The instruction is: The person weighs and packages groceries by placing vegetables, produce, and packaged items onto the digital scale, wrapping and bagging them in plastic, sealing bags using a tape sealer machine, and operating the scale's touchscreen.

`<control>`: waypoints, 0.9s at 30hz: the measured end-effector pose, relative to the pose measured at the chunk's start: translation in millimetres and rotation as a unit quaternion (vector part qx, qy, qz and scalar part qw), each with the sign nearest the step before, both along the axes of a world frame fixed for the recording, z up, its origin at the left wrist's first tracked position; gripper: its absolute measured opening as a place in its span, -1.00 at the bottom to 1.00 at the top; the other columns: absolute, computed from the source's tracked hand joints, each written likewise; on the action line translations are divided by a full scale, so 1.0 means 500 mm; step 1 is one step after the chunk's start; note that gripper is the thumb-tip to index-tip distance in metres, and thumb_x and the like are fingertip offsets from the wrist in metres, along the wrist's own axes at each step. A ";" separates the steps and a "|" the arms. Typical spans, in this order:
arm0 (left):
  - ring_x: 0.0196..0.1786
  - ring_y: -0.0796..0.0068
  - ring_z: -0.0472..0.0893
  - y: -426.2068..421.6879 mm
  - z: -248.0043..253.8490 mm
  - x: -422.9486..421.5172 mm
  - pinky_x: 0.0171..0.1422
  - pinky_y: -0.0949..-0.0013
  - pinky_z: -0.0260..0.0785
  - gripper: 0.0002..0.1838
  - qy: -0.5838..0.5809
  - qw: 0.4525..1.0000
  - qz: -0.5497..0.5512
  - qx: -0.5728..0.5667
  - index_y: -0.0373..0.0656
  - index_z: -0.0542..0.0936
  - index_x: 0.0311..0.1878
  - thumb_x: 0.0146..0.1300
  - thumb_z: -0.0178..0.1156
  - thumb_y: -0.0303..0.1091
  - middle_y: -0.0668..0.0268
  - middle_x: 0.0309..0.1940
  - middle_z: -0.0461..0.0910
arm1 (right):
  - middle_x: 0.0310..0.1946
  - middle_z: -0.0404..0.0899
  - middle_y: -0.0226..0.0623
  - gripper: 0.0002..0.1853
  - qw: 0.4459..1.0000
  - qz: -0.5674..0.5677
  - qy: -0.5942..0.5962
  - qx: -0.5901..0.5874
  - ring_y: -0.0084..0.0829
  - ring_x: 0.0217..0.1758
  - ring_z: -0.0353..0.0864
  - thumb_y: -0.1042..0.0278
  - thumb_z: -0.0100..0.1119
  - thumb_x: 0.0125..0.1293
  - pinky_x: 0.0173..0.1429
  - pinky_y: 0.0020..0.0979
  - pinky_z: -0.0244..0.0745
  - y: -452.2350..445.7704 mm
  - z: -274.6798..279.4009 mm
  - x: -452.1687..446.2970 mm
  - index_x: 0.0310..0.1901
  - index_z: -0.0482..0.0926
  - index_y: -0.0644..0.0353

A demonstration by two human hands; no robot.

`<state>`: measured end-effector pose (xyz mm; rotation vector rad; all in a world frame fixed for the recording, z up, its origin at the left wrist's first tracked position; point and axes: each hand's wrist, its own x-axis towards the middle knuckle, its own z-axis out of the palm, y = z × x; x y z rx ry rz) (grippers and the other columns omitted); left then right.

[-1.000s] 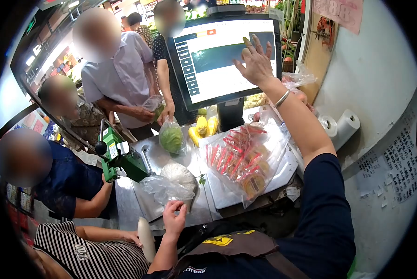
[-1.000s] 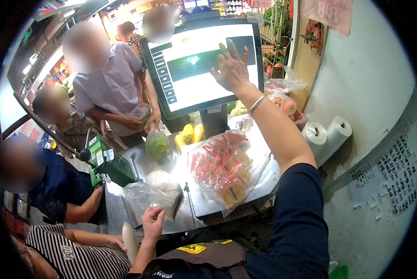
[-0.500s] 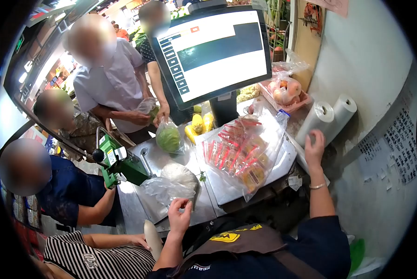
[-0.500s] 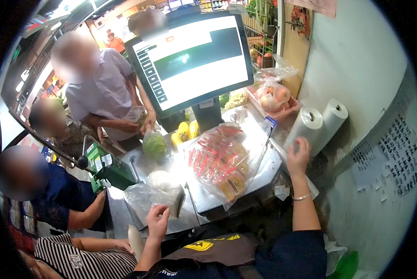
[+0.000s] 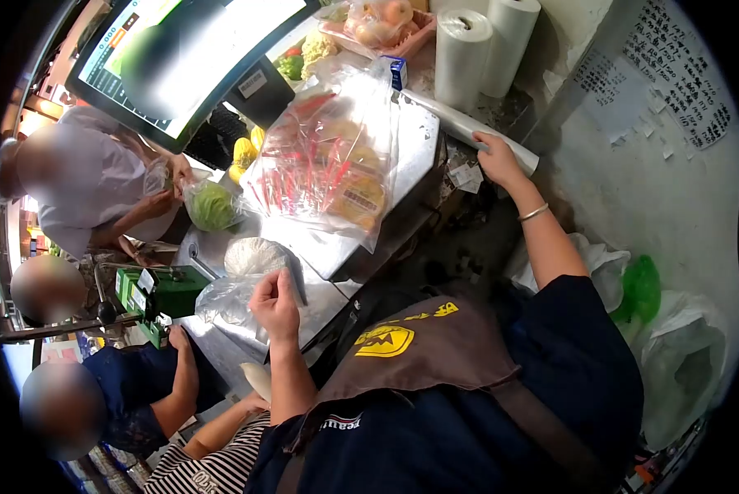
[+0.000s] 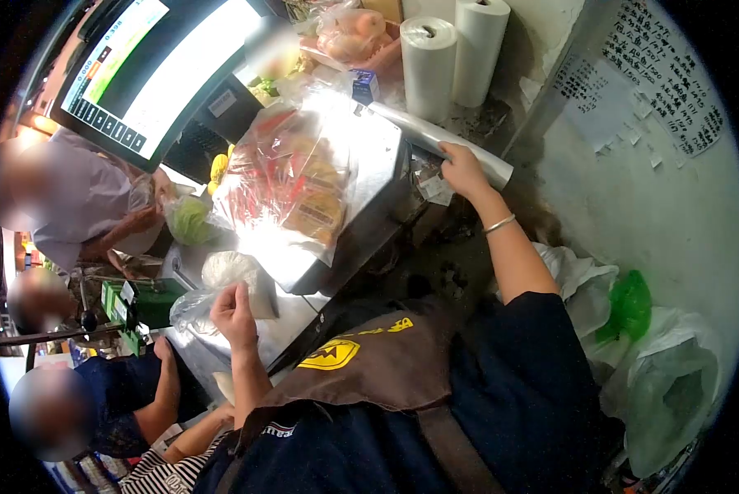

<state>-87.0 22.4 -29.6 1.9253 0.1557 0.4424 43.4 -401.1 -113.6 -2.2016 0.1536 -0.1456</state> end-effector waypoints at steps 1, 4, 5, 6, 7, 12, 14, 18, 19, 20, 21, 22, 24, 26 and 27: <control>-0.54 0.77 0.35 0.000 -0.009 0.005 -0.47 0.65 0.18 -0.87 -0.005 1.000 -0.001 0.020 -0.36 0.58 -0.39 0.17 0.19 -0.45 0.45 -0.60 0.48 | -0.06 0.52 -0.07 -0.62 0.996 0.008 -0.062 -0.066 -0.21 0.01 0.47 0.53 -0.03 0.07 0.12 -0.32 0.32 0.016 -0.006 0.006 -0.02 0.47 0.33; -0.56 0.74 0.35 -0.030 0.006 0.009 -0.46 0.62 0.18 -0.89 -0.021 0.999 0.013 0.034 -0.34 0.58 -0.40 0.14 0.21 -0.47 0.45 -0.63 0.47 | -0.11 0.52 -0.08 -0.70 0.981 0.018 -0.060 -0.184 -0.17 0.05 0.42 0.50 0.03 0.07 0.16 -0.25 0.29 0.084 -0.009 0.012 -0.11 0.52 0.32; -0.55 0.73 0.35 -0.033 0.007 0.011 -0.46 0.62 0.18 -0.89 -0.012 0.999 0.002 0.041 -0.34 0.58 -0.40 0.14 0.21 -0.47 0.44 -0.62 0.46 | -0.13 0.51 -0.08 -0.73 0.977 0.017 -0.029 -0.212 -0.15 0.07 0.40 0.49 0.04 0.08 0.19 -0.24 0.27 0.106 -0.008 0.011 -0.15 0.54 0.32; -0.55 0.73 0.35 -0.032 0.006 0.013 -0.46 0.61 0.19 -0.90 -0.002 0.999 -0.010 0.047 -0.34 0.57 -0.41 0.14 0.20 -0.48 0.44 -0.62 0.46 | -0.18 0.51 -0.10 -0.79 0.962 0.028 -0.053 -0.267 -0.19 -0.02 0.43 0.45 0.08 0.10 0.12 -0.21 0.31 0.114 -0.038 0.009 -0.23 0.57 0.31; -0.54 0.72 0.35 -0.033 0.003 0.015 -0.45 0.61 0.19 -0.90 -0.009 0.999 -0.013 0.051 -0.34 0.57 -0.41 0.14 0.20 -0.49 0.44 -0.61 0.46 | -0.21 0.52 -0.12 -0.81 0.962 0.017 -0.065 -0.266 -0.18 -0.04 0.43 0.44 0.09 0.10 0.10 -0.20 0.32 0.116 -0.043 -0.003 -0.25 0.58 0.29; -0.57 0.66 0.32 -0.056 0.002 0.009 -0.48 0.56 0.16 -0.94 0.005 0.998 0.014 0.054 -0.32 0.56 -0.38 0.11 0.19 -0.52 0.39 -0.61 0.41 | -0.30 0.53 -0.13 -0.85 0.970 -0.110 0.013 -0.216 -0.15 -0.19 0.48 0.41 0.11 0.12 -0.08 -0.21 0.38 0.058 -0.064 -0.104 -0.30 0.60 0.23; -0.52 0.53 0.33 -0.092 0.039 0.012 -0.43 0.51 0.19 -0.89 -0.052 0.976 -0.001 0.211 -0.30 0.56 -0.33 0.03 0.22 -0.57 0.30 -0.55 0.38 | -0.38 0.52 -0.26 -0.84 0.978 -0.194 -0.044 -0.064 -0.25 -0.29 0.48 0.37 0.12 0.17 -0.18 -0.29 0.39 0.026 -0.098 -0.133 -0.32 0.59 0.28; -0.14 0.22 0.43 -0.131 0.021 0.040 -0.06 0.30 0.26 -0.72 -0.121 0.930 -0.007 0.347 -0.27 0.55 -0.18 -0.03 0.26 -0.52 0.16 -0.25 0.44 | -0.57 0.21 -0.55 -0.88 0.770 -0.250 0.031 0.587 -0.66 -0.59 0.13 0.40 0.09 0.23 -0.48 -0.60 0.11 0.006 -0.054 -0.125 -0.26 0.45 0.25; -0.08 0.20 0.39 -0.144 0.026 0.055 0.02 0.24 0.19 -0.65 -0.134 0.910 -0.026 0.392 -0.25 0.54 -0.14 -0.06 0.29 -0.44 0.16 -0.21 0.43 | -0.59 0.18 -0.55 -0.92 0.719 -0.239 0.057 0.650 -0.66 -0.60 0.11 0.42 0.08 0.24 -0.49 -0.60 0.09 0.009 -0.029 -0.118 -0.31 0.41 0.21; -0.01 0.18 0.36 -0.155 0.030 0.071 0.11 0.18 0.11 -0.58 -0.146 0.887 -0.046 0.436 -0.24 0.54 -0.09 -0.10 0.33 -0.36 0.16 -0.16 0.43 | -0.61 0.14 -0.55 -0.92 0.663 -0.228 0.081 0.708 -0.65 -0.62 0.08 0.43 0.06 0.24 -0.50 -0.59 0.08 0.017 -0.003 -0.114 -0.36 0.37 0.17; 0.04 0.16 0.33 -0.169 0.033 0.084 0.15 0.16 0.07 -0.55 -0.133 0.882 -0.050 0.450 -0.24 0.53 -0.08 -0.10 0.33 -0.33 0.17 -0.10 0.41 | -0.61 0.15 -0.55 -0.85 0.653 -0.189 0.099 0.727 -0.67 -0.63 0.09 0.45 0.06 0.24 -0.52 -0.61 0.06 0.026 0.018 -0.115 -0.43 0.30 0.12; 0.08 0.14 0.30 -0.183 0.036 0.095 0.19 0.14 0.03 -0.53 -0.119 0.876 -0.054 0.464 -0.24 0.52 -0.06 -0.10 0.33 -0.29 0.18 -0.04 0.39 | -0.62 0.14 -0.56 -0.84 0.643 -0.170 0.114 0.738 -0.68 -0.63 0.09 0.45 0.06 0.24 -0.54 -0.62 0.05 0.036 0.033 -0.116 -0.44 0.29 0.11; 0.15 0.12 0.24 -0.197 0.033 0.104 0.24 0.11 -0.02 -0.48 -0.104 0.870 -0.052 0.480 -0.24 0.51 -0.03 -0.11 0.34 -0.24 0.19 0.03 0.37 | -0.63 0.12 -0.58 -0.83 0.624 -0.132 0.141 0.757 -0.69 -0.64 0.08 0.45 0.05 0.24 -0.56 -0.63 0.04 0.056 0.056 -0.118 -0.45 0.28 0.10; 0.19 0.09 0.19 -0.202 0.024 0.112 0.26 0.09 -0.06 -0.43 -0.098 0.868 -0.040 0.485 -0.24 0.49 0.00 -0.13 0.36 -0.21 0.18 0.04 0.35 | -0.66 0.10 -0.61 -0.82 0.623 -0.102 0.162 0.759 -0.71 -0.64 0.07 0.40 0.00 0.27 -0.58 -0.65 0.03 0.074 0.064 -0.122 -0.48 0.28 0.08; 0.14 0.07 0.22 -0.201 0.024 0.112 0.20 0.08 -0.04 -0.41 -0.105 0.860 -0.041 0.497 -0.23 0.47 0.03 -0.08 0.31 -0.14 0.12 0.05 0.34 | -0.66 0.12 -0.60 -0.83 0.621 -0.097 0.158 0.761 -0.71 -0.65 0.08 0.42 0.02 0.25 -0.58 -0.65 0.03 0.082 0.069 -0.124 -0.48 0.28 0.07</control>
